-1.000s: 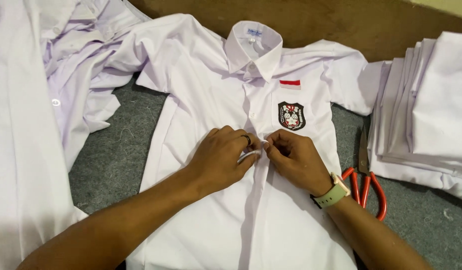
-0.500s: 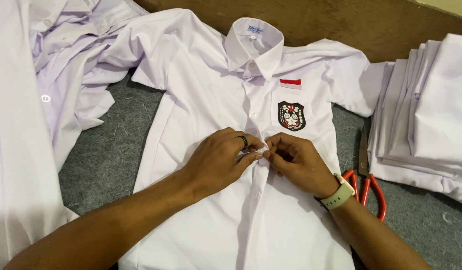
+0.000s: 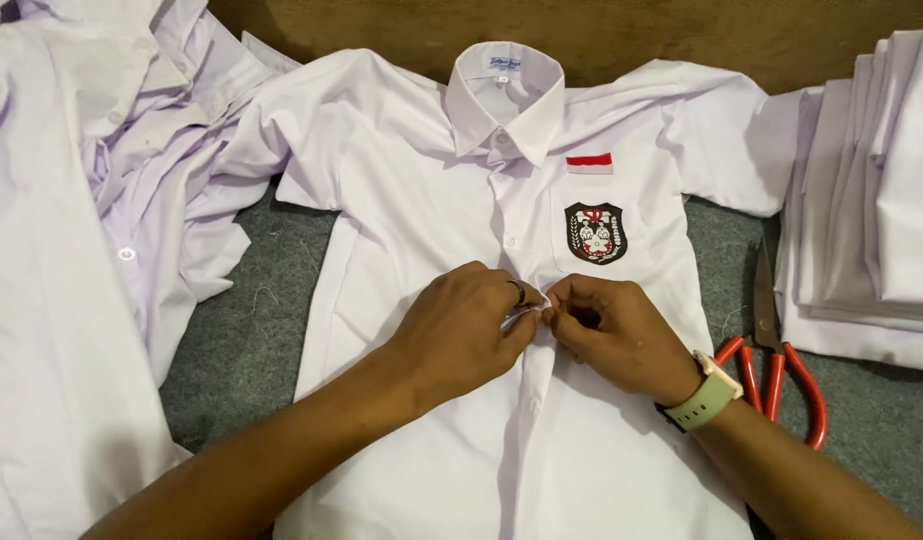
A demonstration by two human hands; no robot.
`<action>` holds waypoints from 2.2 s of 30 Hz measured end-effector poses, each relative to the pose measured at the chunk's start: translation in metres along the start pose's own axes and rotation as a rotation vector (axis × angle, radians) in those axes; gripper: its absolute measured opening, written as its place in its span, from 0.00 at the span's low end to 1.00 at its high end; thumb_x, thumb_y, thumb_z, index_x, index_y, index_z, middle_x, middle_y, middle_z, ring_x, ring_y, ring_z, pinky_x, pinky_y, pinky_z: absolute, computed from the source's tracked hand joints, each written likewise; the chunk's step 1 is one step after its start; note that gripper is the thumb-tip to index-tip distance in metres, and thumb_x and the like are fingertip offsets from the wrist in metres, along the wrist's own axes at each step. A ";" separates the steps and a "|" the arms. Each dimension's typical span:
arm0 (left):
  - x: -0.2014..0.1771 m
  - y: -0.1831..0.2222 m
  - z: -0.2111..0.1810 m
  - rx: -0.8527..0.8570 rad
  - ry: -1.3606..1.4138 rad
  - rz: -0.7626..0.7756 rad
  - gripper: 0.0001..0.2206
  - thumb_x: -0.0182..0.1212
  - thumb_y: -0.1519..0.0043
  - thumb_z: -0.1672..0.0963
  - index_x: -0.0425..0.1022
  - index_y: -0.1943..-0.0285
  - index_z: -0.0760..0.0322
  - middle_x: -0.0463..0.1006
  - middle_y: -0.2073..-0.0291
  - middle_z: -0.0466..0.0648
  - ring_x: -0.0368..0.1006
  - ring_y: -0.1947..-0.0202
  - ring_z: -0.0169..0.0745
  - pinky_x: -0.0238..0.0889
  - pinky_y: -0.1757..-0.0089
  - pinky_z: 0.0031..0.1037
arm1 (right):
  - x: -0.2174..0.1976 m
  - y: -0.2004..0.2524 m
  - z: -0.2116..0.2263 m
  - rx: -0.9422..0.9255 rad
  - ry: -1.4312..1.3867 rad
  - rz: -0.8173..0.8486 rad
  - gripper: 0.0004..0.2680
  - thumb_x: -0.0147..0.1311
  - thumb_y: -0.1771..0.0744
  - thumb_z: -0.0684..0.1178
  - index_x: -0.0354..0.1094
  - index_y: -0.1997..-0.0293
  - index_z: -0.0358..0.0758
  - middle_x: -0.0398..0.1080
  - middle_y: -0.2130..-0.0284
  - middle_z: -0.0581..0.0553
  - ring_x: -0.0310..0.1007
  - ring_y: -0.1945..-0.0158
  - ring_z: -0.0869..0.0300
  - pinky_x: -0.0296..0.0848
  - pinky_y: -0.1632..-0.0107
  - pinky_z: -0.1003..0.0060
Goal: Buttoning a white school shirt, trimming loose threads with scissors, and folding it neatly for packaging.
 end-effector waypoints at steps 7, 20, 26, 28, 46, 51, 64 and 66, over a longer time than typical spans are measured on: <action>0.004 0.003 0.002 0.036 0.112 -0.074 0.09 0.58 0.36 0.59 0.80 0.53 0.70 0.80 0.69 0.56 0.79 0.61 0.52 0.73 0.59 0.37 | -0.001 0.001 0.006 0.094 0.004 -0.012 0.07 0.56 0.33 0.44 0.76 0.65 0.29 0.75 0.83 0.37 0.74 0.79 0.57 0.77 0.69 0.64; 0.008 0.014 0.014 0.051 0.247 -0.141 0.06 0.63 0.39 0.63 0.81 0.55 0.68 0.83 0.69 0.54 0.80 0.63 0.48 0.76 0.60 0.33 | 0.015 0.020 0.012 -0.419 0.549 -0.125 0.04 0.58 0.34 0.45 0.72 0.59 0.38 0.76 0.82 0.43 0.76 0.81 0.55 0.75 0.78 0.66; 0.024 0.013 0.037 -0.139 0.316 -0.109 0.07 0.62 0.40 0.59 0.82 0.55 0.55 0.85 0.64 0.37 0.78 0.63 0.30 0.70 0.57 0.22 | 0.028 0.045 0.038 -0.824 0.983 -0.319 0.02 0.54 0.32 0.43 0.66 0.63 0.40 0.68 0.74 0.49 0.66 0.76 0.56 0.61 0.81 0.60; 0.024 0.013 0.039 -0.196 0.400 -0.094 0.09 0.62 0.40 0.60 0.83 0.54 0.55 0.86 0.63 0.40 0.81 0.61 0.30 0.73 0.54 0.19 | 0.029 0.049 0.045 -0.889 1.022 -0.354 0.01 0.53 0.31 0.41 0.68 0.61 0.38 0.69 0.72 0.50 0.65 0.75 0.57 0.61 0.80 0.62; 0.011 0.012 0.037 -0.277 0.540 -0.053 0.05 0.64 0.38 0.56 0.85 0.59 0.57 0.87 0.66 0.37 0.80 0.63 0.25 0.72 0.55 0.17 | 0.015 0.043 0.047 -0.825 0.467 -0.277 0.05 0.58 0.34 0.34 0.67 0.57 0.33 0.70 0.58 0.39 0.72 0.57 0.50 0.75 0.54 0.61; 0.015 0.011 0.038 -0.147 0.589 -0.091 0.03 0.62 0.37 0.58 0.81 0.60 0.60 0.84 0.66 0.39 0.77 0.63 0.29 0.70 0.55 0.21 | 0.010 0.044 0.052 -0.804 0.361 -0.288 0.05 0.61 0.35 0.35 0.70 0.58 0.32 0.76 0.61 0.40 0.77 0.60 0.54 0.78 0.53 0.65; 0.013 0.014 0.030 0.022 0.370 -0.167 0.03 0.59 0.35 0.56 0.77 0.57 0.56 0.80 0.63 0.40 0.73 0.59 0.36 0.66 0.55 0.27 | 0.009 0.042 0.045 -0.704 0.328 -0.280 0.04 0.60 0.35 0.38 0.72 0.58 0.35 0.78 0.63 0.45 0.78 0.62 0.58 0.77 0.55 0.69; 0.011 0.016 0.027 0.012 0.333 -0.191 0.04 0.59 0.34 0.55 0.77 0.58 0.56 0.80 0.64 0.38 0.72 0.58 0.35 0.68 0.56 0.26 | 0.008 0.044 0.046 -0.699 0.360 -0.307 0.05 0.60 0.35 0.37 0.73 0.58 0.37 0.78 0.64 0.48 0.79 0.63 0.60 0.77 0.58 0.70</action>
Point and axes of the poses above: each hand's wrist, its own y-axis away from the middle knuckle, its own x-axis out of the palm, z = x × y, the point moved 7 cm from there along -y, towards the middle knuckle
